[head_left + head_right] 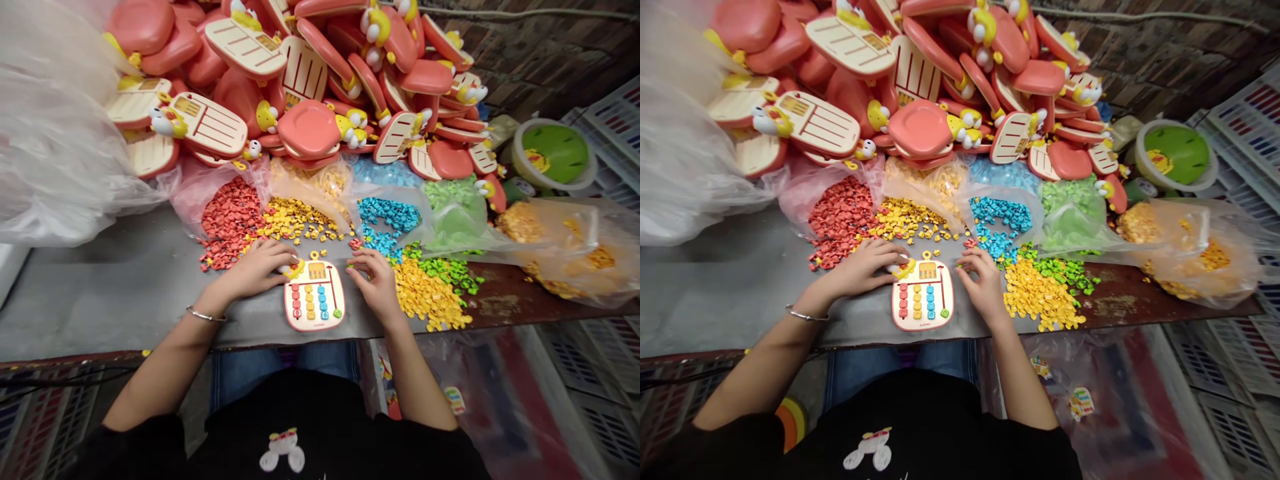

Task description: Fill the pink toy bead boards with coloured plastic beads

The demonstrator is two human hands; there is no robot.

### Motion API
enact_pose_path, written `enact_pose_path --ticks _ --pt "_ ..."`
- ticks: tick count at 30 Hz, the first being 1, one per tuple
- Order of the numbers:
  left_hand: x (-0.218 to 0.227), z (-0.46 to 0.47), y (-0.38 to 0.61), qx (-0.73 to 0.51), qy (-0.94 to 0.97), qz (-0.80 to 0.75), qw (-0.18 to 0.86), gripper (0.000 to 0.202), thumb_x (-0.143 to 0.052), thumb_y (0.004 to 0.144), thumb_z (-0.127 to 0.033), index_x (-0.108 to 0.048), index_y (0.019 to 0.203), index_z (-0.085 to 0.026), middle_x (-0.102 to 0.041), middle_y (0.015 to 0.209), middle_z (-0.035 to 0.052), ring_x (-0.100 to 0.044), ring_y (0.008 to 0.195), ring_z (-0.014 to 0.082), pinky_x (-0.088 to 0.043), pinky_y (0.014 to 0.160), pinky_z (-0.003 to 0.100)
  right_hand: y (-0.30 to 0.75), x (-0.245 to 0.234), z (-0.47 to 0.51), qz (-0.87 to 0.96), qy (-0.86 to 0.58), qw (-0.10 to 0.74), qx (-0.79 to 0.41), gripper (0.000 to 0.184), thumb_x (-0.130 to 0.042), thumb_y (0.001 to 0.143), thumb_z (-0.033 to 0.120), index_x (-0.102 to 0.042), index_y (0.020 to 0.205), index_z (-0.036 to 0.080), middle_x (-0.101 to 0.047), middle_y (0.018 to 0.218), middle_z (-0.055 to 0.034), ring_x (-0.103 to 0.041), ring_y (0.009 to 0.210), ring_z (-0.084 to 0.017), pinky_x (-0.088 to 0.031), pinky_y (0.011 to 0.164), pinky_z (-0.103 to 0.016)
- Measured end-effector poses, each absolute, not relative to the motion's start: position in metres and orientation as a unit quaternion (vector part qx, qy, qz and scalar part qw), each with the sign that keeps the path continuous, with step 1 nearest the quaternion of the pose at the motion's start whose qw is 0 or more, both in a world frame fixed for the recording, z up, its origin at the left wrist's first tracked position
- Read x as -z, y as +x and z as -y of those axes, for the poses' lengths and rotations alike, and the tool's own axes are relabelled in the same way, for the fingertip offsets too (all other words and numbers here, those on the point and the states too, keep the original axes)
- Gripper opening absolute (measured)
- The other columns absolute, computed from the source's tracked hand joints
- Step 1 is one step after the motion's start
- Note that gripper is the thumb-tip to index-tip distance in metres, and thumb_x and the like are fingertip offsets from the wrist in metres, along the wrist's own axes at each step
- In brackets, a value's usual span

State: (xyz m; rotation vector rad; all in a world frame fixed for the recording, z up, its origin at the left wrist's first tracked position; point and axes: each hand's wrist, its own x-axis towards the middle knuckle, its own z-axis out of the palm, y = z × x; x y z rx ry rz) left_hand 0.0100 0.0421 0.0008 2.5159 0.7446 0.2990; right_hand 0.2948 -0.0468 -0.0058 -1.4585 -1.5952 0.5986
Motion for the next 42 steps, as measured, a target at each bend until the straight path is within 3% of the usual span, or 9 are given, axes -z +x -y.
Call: enact_pose_path --ticks 7,14,18,21,24,27,33,38,42 --pt "-0.001 -0.041 0.01 -0.112 0.924 -0.273 0.242 0.027 -0.058 0.094 -0.041 -0.063 0.116 -0.025 -0.061 0.13 0.0043 -0.051 0.115 0.0254 -0.03 0.092 0.038 0.272 0.011 0.03 0.733 -0.56 0.338 -0.186 0.014 -0.057 0.093 0.021 -0.071 0.094 0.022 -0.066 0.09 -0.0058 -0.063 0.087 -0.02 -0.056 0.08 -0.036" --pt "0.0 -0.041 0.01 -0.106 0.927 -0.274 0.234 0.026 -0.058 0.094 -0.04 -0.063 0.116 -0.026 -0.061 0.131 0.0037 -0.05 0.115 0.0254 -0.03 0.091 0.039 0.267 0.014 0.043 0.787 -0.558 0.247 -0.085 0.027 -0.052 0.095 0.018 -0.068 0.116 0.021 -0.073 0.102 -0.0106 -0.064 0.103 -0.026 -0.052 0.087 -0.04" --pt "0.0 -0.041 0.01 -0.106 0.926 -0.276 0.236 0.027 -0.059 0.094 -0.04 -0.063 0.116 -0.026 -0.061 0.131 0.004 -0.051 0.115 0.0256 -0.031 0.091 0.039 0.285 0.002 0.056 0.769 -0.555 0.284 -0.144 0.028 -0.057 0.094 0.026 -0.064 0.121 0.022 -0.073 0.095 -0.0068 -0.067 0.093 -0.023 -0.053 0.085 -0.039" --pt "0.001 -0.041 0.01 -0.111 0.925 -0.274 0.238 0.026 -0.059 0.094 -0.039 -0.063 0.116 -0.026 -0.061 0.131 0.004 -0.051 0.115 0.0254 -0.03 0.09 0.039 0.305 -0.001 0.059 0.71 -0.599 0.347 -0.131 0.024 -0.056 0.094 0.027 -0.065 0.117 0.024 -0.072 0.097 -0.006 -0.066 0.093 -0.023 -0.053 0.087 -0.04" --pt "0.002 -0.042 0.01 -0.113 0.926 -0.271 0.237 0.025 -0.058 0.094 -0.039 -0.063 0.115 -0.026 -0.061 0.131 0.0045 -0.051 0.114 0.0253 -0.03 0.09 0.039 0.317 0.008 0.056 0.716 -0.622 0.297 -0.114 0.019 -0.056 0.092 0.023 -0.068 0.107 0.022 -0.069 0.104 -0.0099 -0.064 0.099 -0.026 -0.052 0.088 -0.043" --pt "0.003 -0.043 0.009 -0.11 0.927 -0.271 0.236 0.025 -0.057 0.095 -0.04 -0.063 0.115 -0.026 -0.06 0.132 0.0048 -0.051 0.114 0.0252 -0.03 0.09 0.038 0.315 0.017 0.054 0.735 -0.613 0.253 -0.143 0.019 -0.052 0.092 0.018 -0.07 0.099 0.02 -0.069 0.099 -0.0106 -0.064 0.095 -0.026 -0.053 0.083 -0.041" --pt "0.001 -0.042 0.01 -0.107 0.93 -0.271 0.226 0.025 -0.057 0.095 -0.04 -0.063 0.114 -0.025 -0.061 0.131 0.0037 -0.051 0.114 0.0245 -0.03 0.089 0.038 0.285 0.013 0.041 0.701 -0.585 0.355 -0.201 0.009 -0.058 0.092 0.024 -0.067 0.094 0.022 -0.074 0.095 -0.0056 -0.068 0.088 -0.023 -0.053 0.081 -0.037" --pt "0.002 -0.042 0.01 -0.107 0.929 -0.272 0.225 0.026 -0.058 0.095 -0.041 -0.063 0.115 -0.026 -0.061 0.13 0.003 -0.051 0.114 0.0241 -0.03 0.09 0.038 0.267 0.018 0.031 0.739 -0.539 0.35 -0.202 0.011 -0.06 0.09 0.019 -0.065 0.081 0.022 -0.074 0.1 -0.0066 -0.064 0.095 -0.024 -0.05 0.088 -0.043" --pt "0.002 -0.042 0.01 -0.109 0.928 -0.274 0.23 0.027 -0.058 0.094 -0.041 -0.063 0.116 -0.026 -0.061 0.13 0.0029 -0.051 0.114 0.0242 -0.03 0.091 0.038 0.278 0.013 0.04 0.749 -0.523 0.345 -0.214 0.014 -0.062 0.09 0.026 -0.064 0.077 0.022 -0.069 0.102 -0.0073 -0.059 0.102 -0.025 -0.048 0.091 -0.043"
